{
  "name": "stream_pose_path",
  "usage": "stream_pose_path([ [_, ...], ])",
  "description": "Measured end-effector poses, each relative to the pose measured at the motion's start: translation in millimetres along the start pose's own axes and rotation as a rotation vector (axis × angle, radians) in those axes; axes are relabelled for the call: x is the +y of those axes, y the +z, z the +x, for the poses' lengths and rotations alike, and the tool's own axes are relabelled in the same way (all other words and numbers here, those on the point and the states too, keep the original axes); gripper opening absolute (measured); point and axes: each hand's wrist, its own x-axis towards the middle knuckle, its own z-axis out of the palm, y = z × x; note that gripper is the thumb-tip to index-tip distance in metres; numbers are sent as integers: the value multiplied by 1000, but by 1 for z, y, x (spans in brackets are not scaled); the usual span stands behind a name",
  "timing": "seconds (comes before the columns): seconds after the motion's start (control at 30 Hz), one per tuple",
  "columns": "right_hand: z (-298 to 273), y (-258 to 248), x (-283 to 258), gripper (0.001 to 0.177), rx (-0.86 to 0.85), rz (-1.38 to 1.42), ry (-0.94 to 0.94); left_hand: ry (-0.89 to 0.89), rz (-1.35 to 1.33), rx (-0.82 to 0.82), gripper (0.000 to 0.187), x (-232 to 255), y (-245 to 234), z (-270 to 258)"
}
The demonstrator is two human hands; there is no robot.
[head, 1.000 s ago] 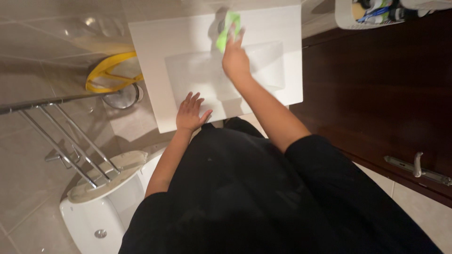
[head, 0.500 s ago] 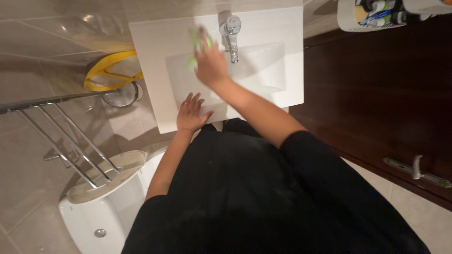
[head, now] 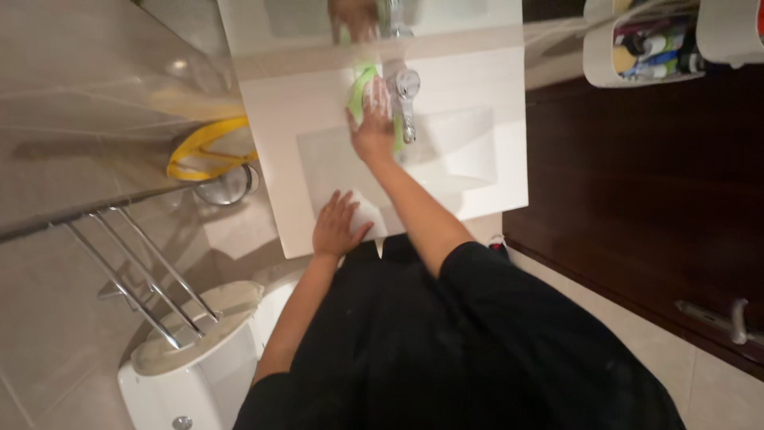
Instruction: The person cleans a white bathroom sink using a green cloth. They wipe the basin, faucet, and surrounding surfaces, then rinse the cloth under running water and continue wiping the sink until the end of the clip.
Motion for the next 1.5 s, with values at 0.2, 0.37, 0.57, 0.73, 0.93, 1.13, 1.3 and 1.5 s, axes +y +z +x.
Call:
stream_pose_path([
  [0.2,14,15,-115,81,-209,-220,194,-12,-80,-34,61,-10,5,-6],
  [0.37,0,45,-137,50,-176,-33,-309,-93,-194,188,53,-18,8,-13],
  [0.57,3,49,-119,47,-292,127,-752,-292,-216,472,40,-28,4,-18],
  [0.73,-53,21,-90,61,-478,18,-887,-418,-164,710,39,-48,-7,-12],
  [0.93,0,32,-96,53,-163,-102,-1092,-525,-225,719,48,-72,-29,-27],
  [1.13,-32,41,-137,50,-463,34,-851,-677,-393,936,52,-67,-23,-39],
  [1.3,-142,23,-118,53,-534,218,-1042,-684,-259,961,50,-68,-21,-61],
  [1.5,-161,14,-60,52,-529,275,-1136,-555,51,653,44,-51,-11,-61],
])
